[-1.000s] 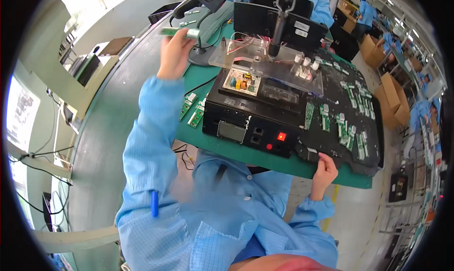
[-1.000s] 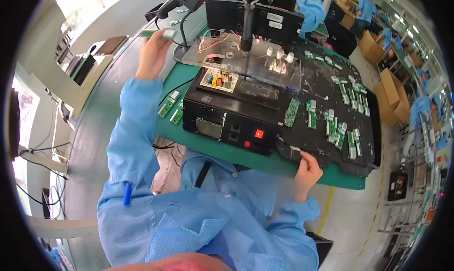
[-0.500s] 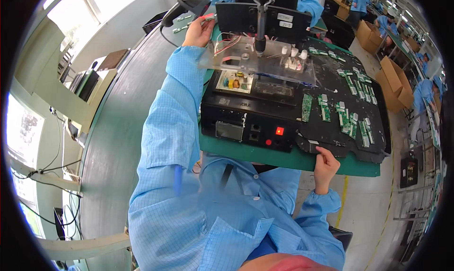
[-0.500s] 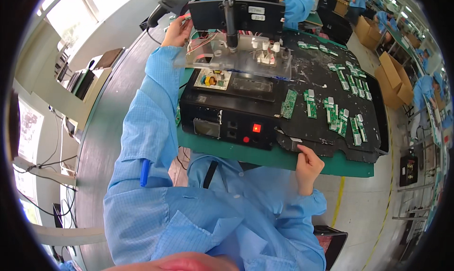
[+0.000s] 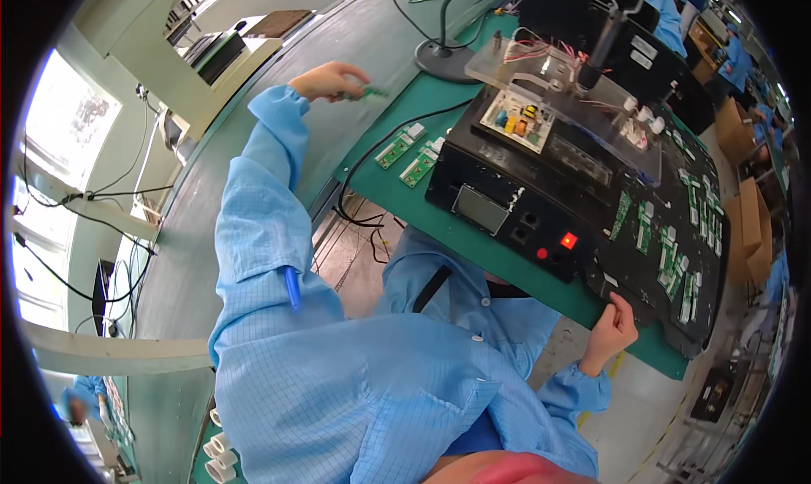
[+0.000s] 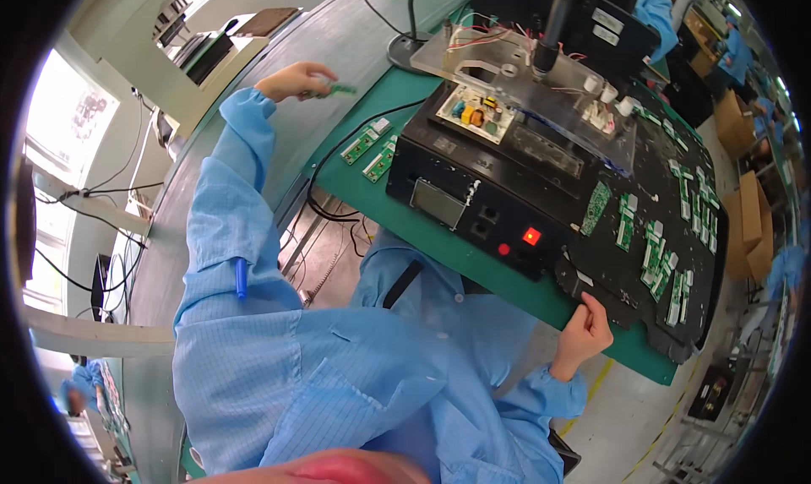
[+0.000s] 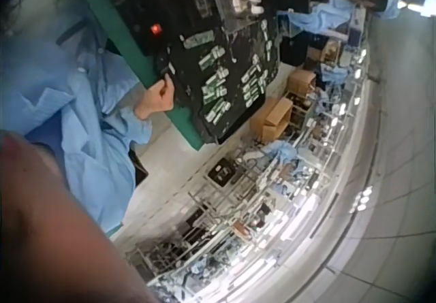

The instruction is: Assembling and testing circuit boards at a manufacturing workstation.

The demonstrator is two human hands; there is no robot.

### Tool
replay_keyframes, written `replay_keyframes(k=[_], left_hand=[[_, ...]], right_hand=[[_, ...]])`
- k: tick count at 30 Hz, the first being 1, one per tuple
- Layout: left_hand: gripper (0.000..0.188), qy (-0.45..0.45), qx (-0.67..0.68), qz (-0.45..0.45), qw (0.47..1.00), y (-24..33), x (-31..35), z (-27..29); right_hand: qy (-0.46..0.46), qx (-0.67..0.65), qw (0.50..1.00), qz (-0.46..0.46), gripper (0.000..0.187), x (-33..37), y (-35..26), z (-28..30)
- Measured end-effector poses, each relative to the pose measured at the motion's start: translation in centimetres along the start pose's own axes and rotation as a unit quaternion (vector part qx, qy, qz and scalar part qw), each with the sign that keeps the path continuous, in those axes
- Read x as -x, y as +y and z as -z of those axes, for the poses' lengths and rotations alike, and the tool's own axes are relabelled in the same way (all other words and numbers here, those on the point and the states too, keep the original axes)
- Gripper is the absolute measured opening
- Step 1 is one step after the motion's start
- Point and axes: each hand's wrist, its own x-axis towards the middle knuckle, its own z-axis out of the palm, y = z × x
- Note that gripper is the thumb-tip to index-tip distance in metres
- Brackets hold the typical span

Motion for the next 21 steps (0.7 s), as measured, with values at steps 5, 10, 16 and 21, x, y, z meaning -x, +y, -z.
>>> replay_keyframes(k=[5, 10, 16, 21], left_hand=[[0.037, -0.048, 0.002, 0.176, 0.983, -9.3, 3.5, 6.4], [0.048, 0.11, -0.027, 0.225, 0.968, -13.6, 3.4, 7.6], [0.065, 0.411, -0.237, 0.1, 0.874, -24.6, -0.1, 11.0], [0.044, 0.531, -0.222, -0.072, 0.814, -27.3, -1.1, 13.4]], right_hand=[[0.013, 0.029, 0.999, -0.01, 0.018, 0.1, -0.3, -0.2], [0.028, 0.038, 0.999, -0.007, 0.017, 0.4, 0.4, 0.4], [0.028, 0.051, 0.998, 0.011, 0.016, -0.3, -1.5, -0.3], [0.04, 0.003, 0.999, -0.008, 0.015, -1.3, -3.1, -0.7]])
